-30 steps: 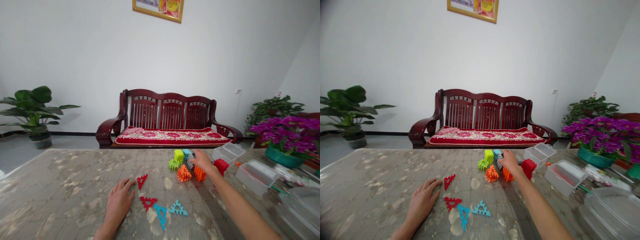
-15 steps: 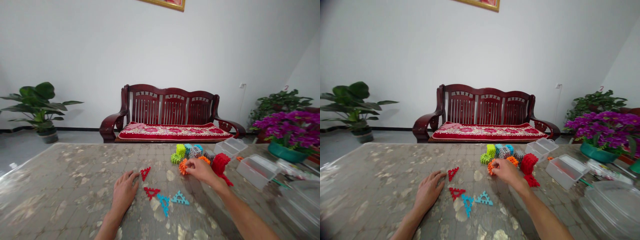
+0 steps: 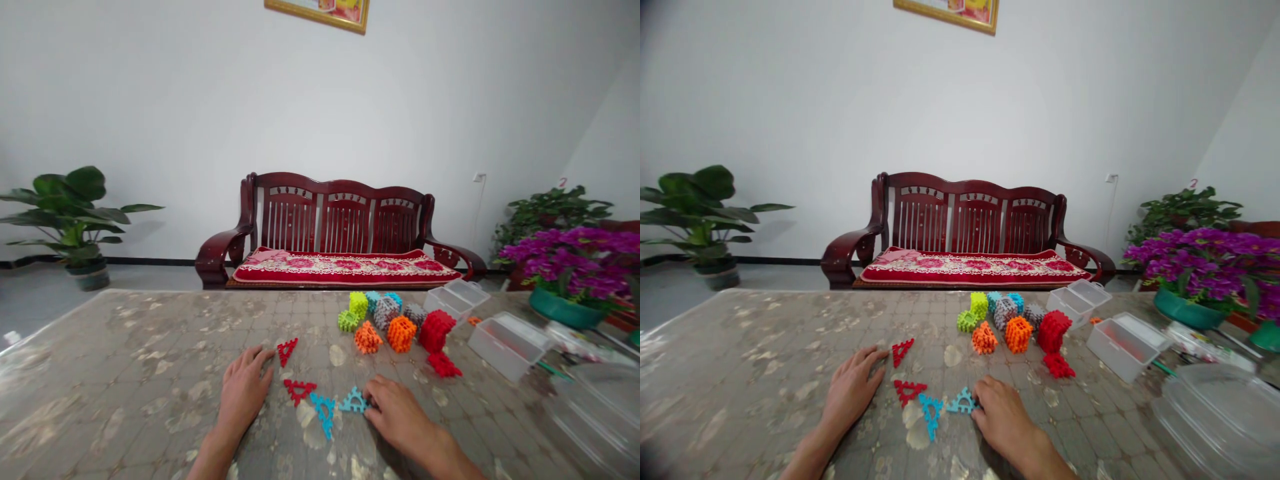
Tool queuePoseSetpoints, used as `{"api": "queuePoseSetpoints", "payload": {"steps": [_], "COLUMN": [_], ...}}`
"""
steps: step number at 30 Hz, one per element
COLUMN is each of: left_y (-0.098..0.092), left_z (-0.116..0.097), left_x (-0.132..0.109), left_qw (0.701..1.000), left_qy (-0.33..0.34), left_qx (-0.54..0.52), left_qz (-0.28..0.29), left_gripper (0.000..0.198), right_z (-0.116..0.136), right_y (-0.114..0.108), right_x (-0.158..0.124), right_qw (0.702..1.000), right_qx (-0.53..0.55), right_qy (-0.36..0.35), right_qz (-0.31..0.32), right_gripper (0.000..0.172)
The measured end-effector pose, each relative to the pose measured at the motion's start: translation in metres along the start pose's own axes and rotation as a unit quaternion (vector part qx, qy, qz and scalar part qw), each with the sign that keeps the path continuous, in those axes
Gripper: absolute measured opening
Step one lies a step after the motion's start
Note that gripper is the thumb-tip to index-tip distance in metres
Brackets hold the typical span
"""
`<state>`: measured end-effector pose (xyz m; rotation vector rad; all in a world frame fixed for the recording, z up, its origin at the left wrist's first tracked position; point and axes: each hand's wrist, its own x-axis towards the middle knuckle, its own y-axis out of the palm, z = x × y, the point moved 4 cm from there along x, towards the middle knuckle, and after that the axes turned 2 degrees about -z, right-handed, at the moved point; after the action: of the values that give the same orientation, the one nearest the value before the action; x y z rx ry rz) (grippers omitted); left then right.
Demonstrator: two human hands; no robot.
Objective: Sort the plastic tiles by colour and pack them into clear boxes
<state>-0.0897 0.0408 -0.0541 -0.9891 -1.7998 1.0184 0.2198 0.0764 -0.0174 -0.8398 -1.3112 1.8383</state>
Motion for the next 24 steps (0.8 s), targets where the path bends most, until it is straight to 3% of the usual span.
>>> {"api": "queuePoseSetpoints", "payload": {"steps": [11, 14, 17, 21, 24], "left_y": [0.002, 0.004, 0.006, 0.008, 0.007], "left_z": [0.002, 0.003, 0.005, 0.005, 0.005], "left_x": [0.002, 0.001, 0.001, 0.001, 0.001], "left_qw": [1.000, 1.000, 1.000, 1.000, 1.000], "left_qy": [-0.012, -0.008, -0.006, -0.009, -0.009], "left_qx": [0.004, -0.004, -0.008, -0.001, 0.005], "left_qz": [0.019, 0.013, 0.006, 0.006, 0.012], "left_gripper": [0.037, 0.037, 0.037, 0.037, 0.038], "right_z": [-0.006, -0.008, -0.021, -0.060, -0.094], "right_y": [-0.003, -0.014, -0.050, -0.126, -0.166], "right_x": [0.006, 0.011, 0.024, 0.065, 0.108], "right_qw": [0.999, 0.999, 0.995, 0.971, 0.965], "right_qx": [-0.043, -0.024, 0.023, 0.019, 0.001], "right_qy": [0.002, 0.015, 0.037, 0.094, 0.141], "right_qz": [-0.017, -0.032, -0.093, -0.219, -0.222], "right_gripper": [0.025, 0.025, 0.023, 0.025, 0.026]}}
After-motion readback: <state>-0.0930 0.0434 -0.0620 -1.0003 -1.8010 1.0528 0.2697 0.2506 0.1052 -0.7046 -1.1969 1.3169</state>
